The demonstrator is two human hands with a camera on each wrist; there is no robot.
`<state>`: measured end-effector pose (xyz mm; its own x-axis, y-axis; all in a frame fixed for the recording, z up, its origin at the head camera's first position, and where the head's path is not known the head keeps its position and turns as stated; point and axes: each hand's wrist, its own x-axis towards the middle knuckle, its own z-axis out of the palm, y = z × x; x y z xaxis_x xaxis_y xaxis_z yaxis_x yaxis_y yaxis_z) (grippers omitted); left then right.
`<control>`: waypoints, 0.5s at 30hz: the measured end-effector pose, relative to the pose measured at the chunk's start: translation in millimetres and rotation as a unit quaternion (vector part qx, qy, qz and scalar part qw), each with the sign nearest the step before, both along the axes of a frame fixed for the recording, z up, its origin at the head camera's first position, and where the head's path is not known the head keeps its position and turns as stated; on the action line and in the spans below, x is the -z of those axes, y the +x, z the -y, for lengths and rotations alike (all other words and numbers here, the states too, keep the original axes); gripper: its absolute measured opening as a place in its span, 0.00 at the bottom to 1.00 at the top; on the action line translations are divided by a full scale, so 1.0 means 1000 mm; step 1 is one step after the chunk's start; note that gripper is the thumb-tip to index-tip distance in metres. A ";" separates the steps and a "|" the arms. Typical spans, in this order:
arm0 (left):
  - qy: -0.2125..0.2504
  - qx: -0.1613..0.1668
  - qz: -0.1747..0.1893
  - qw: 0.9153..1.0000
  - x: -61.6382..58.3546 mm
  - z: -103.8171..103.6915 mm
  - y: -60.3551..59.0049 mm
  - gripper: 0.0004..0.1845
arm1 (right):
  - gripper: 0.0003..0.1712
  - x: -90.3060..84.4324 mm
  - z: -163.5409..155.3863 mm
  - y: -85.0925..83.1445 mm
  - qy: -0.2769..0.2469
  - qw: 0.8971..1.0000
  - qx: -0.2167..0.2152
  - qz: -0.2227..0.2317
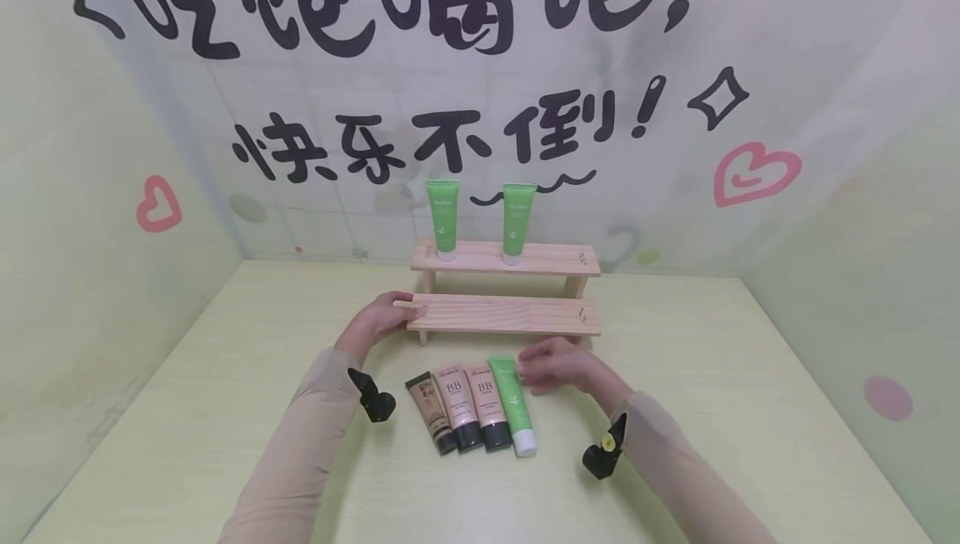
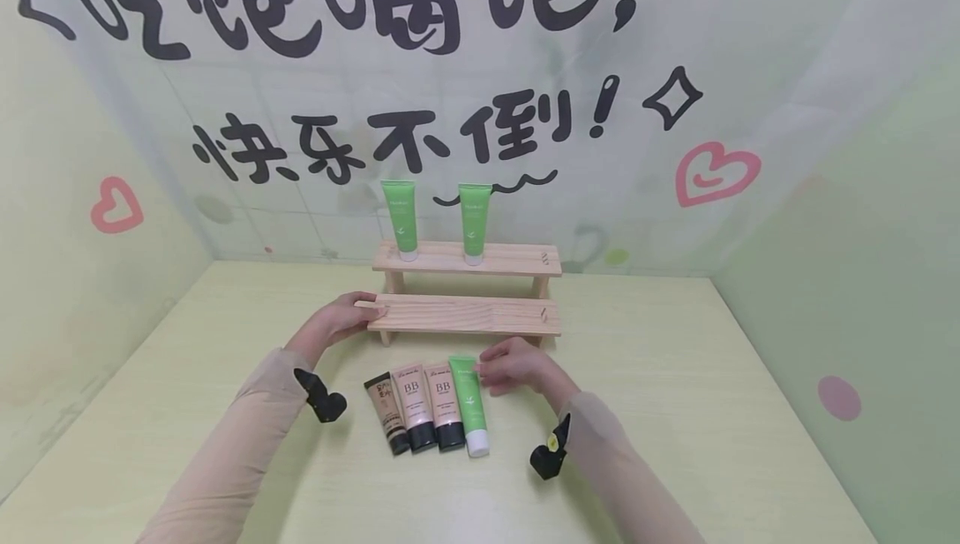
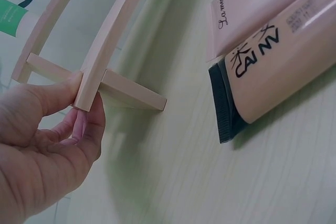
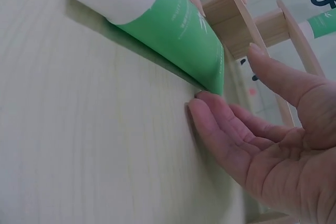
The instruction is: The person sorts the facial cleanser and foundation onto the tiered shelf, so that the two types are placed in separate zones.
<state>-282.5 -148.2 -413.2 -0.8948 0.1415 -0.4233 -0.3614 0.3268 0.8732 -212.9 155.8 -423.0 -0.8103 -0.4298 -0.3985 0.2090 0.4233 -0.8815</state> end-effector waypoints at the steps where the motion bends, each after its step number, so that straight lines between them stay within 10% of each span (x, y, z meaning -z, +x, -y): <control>1: -0.001 0.001 0.000 1.000 0.001 0.000 0.000 0.31 | 0.29 0.000 0.002 0.001 0.003 1.000 -0.001 -0.004; 15: -0.001 -0.005 0.000 1.000 0.002 0.000 0.000 0.30 | 0.28 -0.001 0.026 0.003 0.112 0.990 0.080 -0.015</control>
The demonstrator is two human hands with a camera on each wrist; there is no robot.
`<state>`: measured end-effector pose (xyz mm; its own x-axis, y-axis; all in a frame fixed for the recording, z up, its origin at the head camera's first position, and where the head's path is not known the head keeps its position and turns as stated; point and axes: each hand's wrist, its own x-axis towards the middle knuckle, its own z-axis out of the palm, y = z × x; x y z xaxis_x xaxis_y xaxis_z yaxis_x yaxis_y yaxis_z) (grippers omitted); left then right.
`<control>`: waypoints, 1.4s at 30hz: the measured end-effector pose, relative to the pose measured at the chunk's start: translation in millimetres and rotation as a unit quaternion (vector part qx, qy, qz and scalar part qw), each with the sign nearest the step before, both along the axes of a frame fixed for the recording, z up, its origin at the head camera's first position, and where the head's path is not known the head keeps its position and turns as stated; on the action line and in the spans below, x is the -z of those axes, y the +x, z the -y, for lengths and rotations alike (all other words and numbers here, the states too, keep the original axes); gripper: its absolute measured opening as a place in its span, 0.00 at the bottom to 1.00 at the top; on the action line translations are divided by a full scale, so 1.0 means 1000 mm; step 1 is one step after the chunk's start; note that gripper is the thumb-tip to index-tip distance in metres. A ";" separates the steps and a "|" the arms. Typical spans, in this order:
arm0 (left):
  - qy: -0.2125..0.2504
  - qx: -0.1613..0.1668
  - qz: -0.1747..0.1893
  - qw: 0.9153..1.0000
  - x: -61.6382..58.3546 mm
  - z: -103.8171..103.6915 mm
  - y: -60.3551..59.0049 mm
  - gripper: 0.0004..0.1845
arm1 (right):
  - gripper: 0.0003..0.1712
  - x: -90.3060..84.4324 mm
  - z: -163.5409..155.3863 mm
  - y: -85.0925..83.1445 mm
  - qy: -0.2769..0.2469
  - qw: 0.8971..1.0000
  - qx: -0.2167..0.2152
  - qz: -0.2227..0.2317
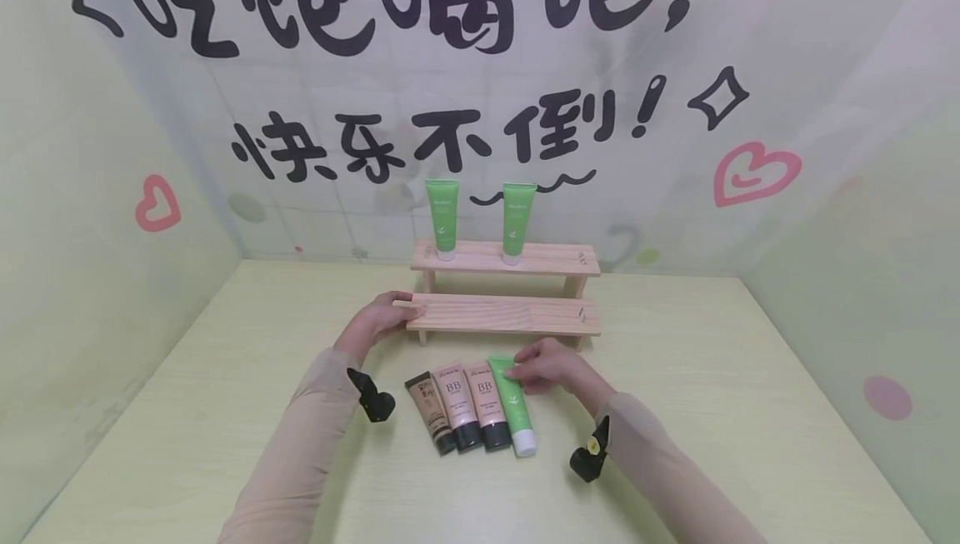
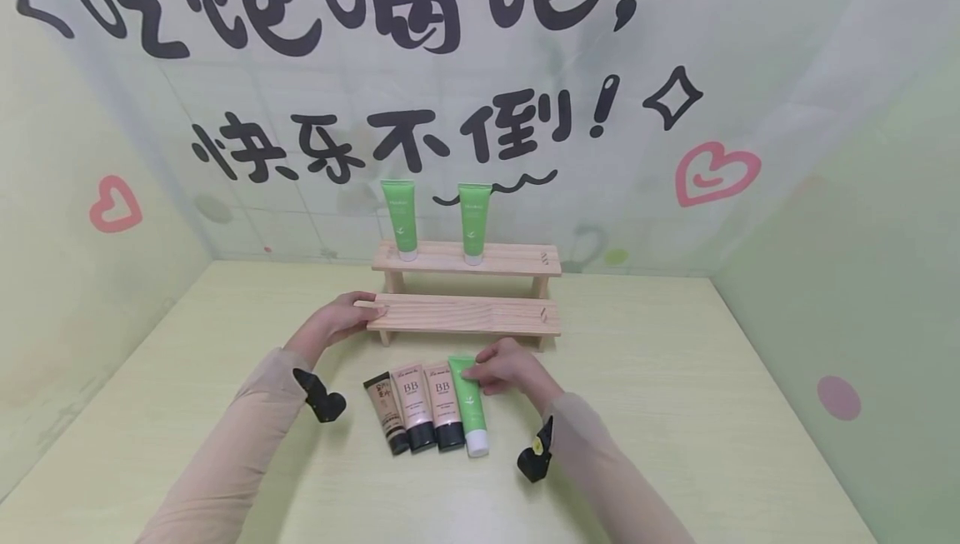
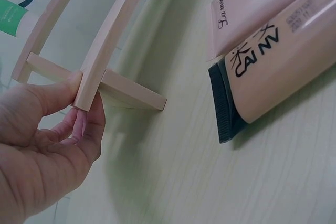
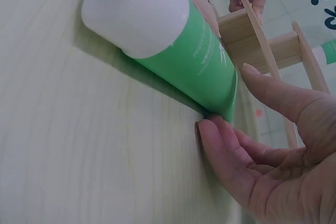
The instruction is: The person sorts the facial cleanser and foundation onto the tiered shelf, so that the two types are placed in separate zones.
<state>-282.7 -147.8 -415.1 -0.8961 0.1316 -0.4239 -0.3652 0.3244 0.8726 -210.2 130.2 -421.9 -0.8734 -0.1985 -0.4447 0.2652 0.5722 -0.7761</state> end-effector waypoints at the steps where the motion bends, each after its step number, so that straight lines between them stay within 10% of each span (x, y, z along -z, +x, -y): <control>1: 0.001 0.000 0.000 1.000 0.000 0.000 0.000 0.30 | 0.29 0.000 0.001 0.000 0.007 1.000 0.005 0.000; 18: 0.006 0.000 -0.004 1.000 -0.001 0.000 0.001 0.30 | 0.17 -0.005 0.016 0.006 0.109 0.994 -0.001 -0.012; 42: 0.015 0.004 -0.005 1.000 -0.001 0.001 0.001 0.32 | 0.19 -0.001 0.016 0.008 0.072 0.997 0.001 0.003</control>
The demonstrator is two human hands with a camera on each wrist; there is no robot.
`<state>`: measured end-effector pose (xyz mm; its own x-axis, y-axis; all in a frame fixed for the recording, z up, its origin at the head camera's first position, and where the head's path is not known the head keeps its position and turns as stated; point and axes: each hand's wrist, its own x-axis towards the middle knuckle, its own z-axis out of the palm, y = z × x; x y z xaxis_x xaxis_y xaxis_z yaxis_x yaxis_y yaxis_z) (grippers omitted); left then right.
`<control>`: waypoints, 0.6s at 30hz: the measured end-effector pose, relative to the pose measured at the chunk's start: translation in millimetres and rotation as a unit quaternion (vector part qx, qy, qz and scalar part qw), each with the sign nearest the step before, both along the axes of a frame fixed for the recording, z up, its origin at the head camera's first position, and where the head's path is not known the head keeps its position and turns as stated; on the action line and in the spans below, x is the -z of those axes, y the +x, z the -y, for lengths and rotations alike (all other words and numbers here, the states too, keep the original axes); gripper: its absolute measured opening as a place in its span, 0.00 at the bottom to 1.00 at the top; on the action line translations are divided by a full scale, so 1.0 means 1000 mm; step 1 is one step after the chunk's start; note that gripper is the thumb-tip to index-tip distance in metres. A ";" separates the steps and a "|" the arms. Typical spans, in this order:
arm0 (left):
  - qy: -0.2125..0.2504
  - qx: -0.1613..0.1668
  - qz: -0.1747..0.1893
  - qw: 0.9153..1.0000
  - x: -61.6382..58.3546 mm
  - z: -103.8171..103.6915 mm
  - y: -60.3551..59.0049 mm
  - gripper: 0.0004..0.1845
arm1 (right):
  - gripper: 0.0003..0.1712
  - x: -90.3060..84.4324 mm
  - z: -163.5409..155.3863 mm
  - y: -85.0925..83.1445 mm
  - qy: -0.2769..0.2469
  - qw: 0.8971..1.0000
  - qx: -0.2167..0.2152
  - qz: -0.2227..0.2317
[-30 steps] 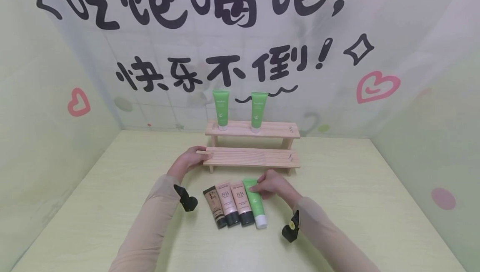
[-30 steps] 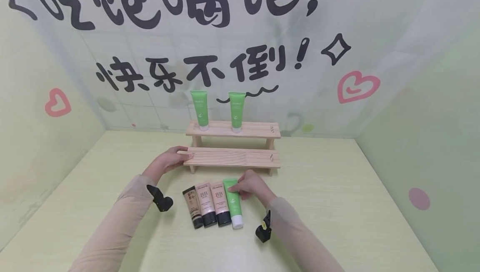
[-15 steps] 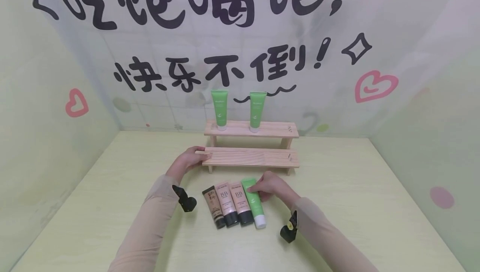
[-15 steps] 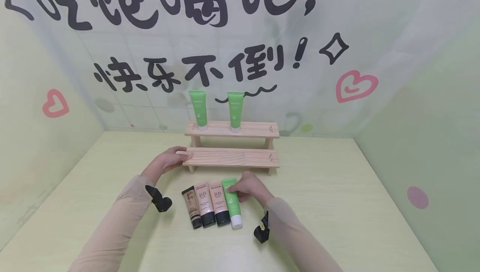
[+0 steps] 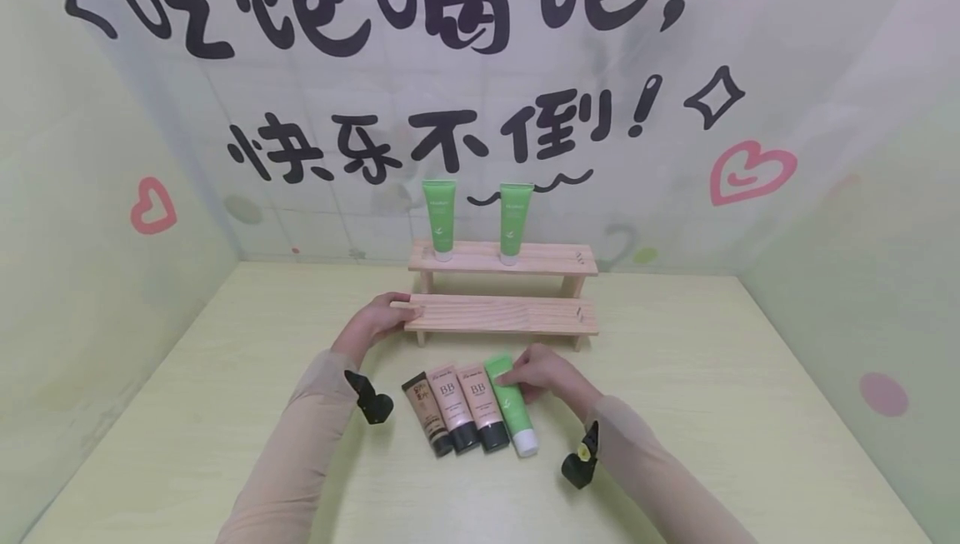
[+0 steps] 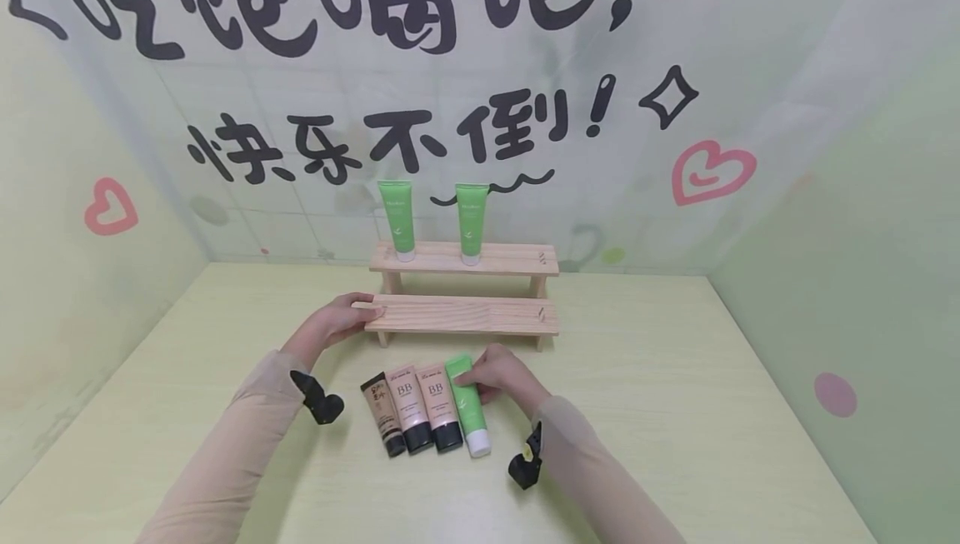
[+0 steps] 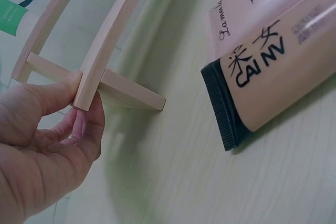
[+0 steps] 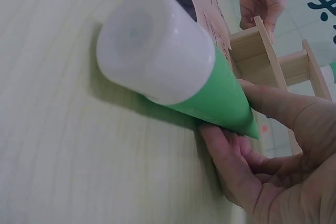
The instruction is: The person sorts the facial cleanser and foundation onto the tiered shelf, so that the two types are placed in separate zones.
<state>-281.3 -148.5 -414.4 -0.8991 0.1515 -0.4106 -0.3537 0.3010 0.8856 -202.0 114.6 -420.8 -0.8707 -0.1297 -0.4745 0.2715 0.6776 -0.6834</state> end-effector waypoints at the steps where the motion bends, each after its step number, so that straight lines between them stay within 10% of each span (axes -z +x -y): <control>1: 0.000 -0.001 0.000 1.000 0.000 0.000 0.000 0.32 | 0.20 0.000 -0.001 0.000 -0.003 1.000 0.001 -0.002; 18: -0.002 -0.004 0.008 1.000 0.001 0.000 -0.001 0.31 | 0.17 0.008 -0.010 0.000 -0.063 0.998 0.021 -0.005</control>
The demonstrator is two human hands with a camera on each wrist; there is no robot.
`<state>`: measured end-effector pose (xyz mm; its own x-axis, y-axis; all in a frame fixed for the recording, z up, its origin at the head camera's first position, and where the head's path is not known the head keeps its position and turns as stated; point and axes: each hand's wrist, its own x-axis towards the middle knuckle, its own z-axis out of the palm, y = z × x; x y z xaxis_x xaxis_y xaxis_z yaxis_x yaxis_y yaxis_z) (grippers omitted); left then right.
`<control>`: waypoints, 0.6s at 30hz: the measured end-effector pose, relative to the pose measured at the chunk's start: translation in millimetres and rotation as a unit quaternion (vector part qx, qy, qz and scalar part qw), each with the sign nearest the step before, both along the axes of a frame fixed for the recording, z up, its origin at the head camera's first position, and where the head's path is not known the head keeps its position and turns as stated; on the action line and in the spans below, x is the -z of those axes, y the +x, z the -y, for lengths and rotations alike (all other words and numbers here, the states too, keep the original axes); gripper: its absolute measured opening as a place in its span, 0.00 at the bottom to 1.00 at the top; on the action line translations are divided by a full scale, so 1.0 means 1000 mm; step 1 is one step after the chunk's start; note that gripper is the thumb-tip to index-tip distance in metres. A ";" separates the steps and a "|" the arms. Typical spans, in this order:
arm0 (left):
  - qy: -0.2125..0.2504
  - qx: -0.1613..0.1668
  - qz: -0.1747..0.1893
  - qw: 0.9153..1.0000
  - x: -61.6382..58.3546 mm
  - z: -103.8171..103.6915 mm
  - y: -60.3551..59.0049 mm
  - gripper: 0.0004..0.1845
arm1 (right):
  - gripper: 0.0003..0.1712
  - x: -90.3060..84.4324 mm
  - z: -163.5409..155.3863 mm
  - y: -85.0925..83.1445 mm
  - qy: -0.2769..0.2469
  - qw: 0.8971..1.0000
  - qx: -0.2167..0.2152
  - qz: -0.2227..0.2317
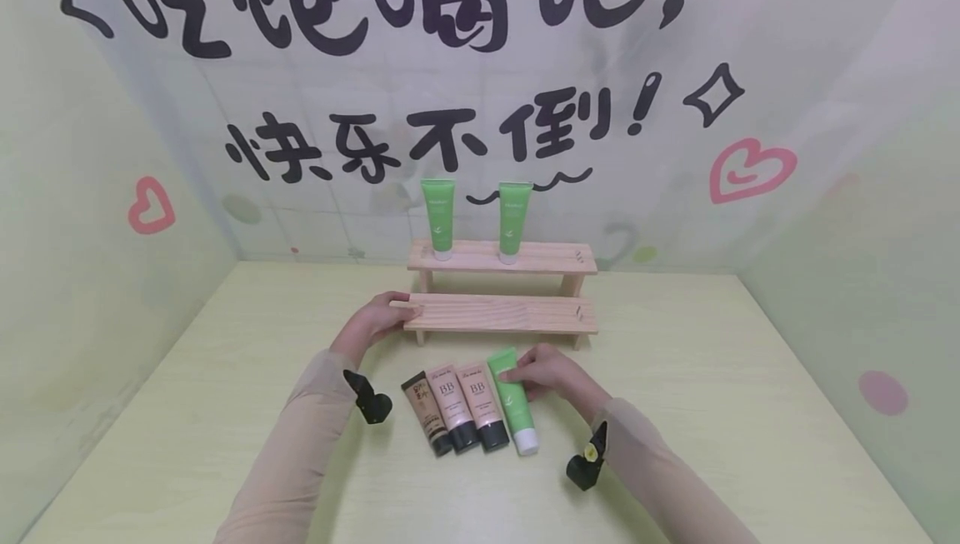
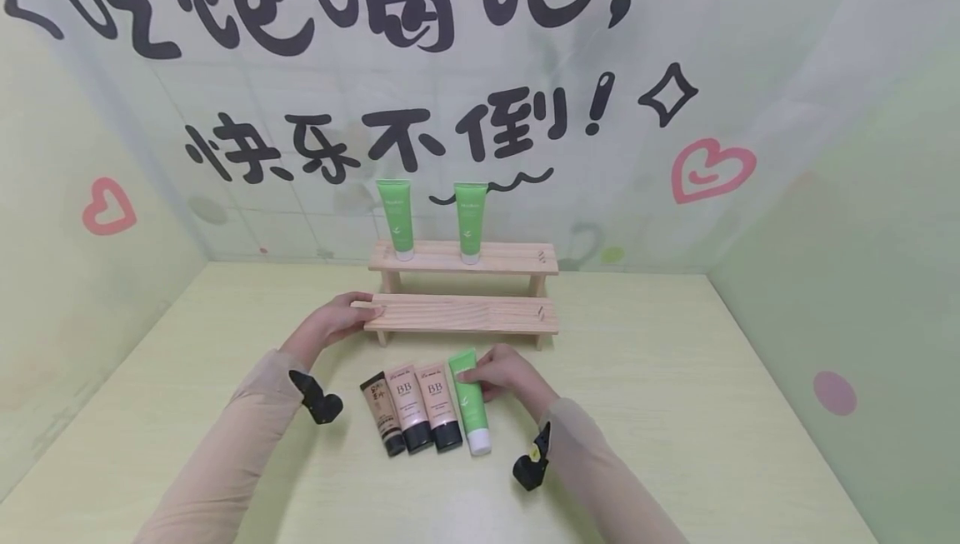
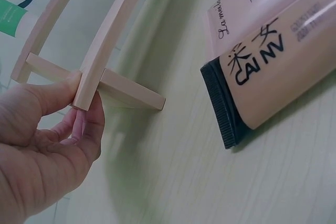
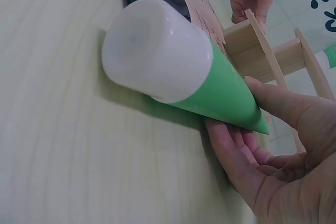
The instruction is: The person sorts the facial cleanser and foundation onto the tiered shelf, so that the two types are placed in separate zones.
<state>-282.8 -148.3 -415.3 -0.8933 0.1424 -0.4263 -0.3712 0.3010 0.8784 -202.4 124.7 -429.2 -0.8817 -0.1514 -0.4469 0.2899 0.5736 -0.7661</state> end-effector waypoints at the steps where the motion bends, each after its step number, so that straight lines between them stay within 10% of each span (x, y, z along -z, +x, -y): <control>1: -0.002 0.001 -0.001 1.000 0.000 0.000 0.000 0.31 | 0.17 0.000 0.000 0.000 -0.003 1.000 0.000 0.000; 18: -0.002 0.002 0.003 1.000 -0.001 0.000 0.000 0.31 | 0.17 0.002 -0.007 -0.003 -0.026 1.000 -0.009 0.008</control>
<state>-282.6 -147.8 -414.8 -0.8906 0.1437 -0.4316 -0.3747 0.3059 0.8752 -205.1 131.5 -431.0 -0.8712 -0.1905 -0.4524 0.2924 0.5388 -0.7900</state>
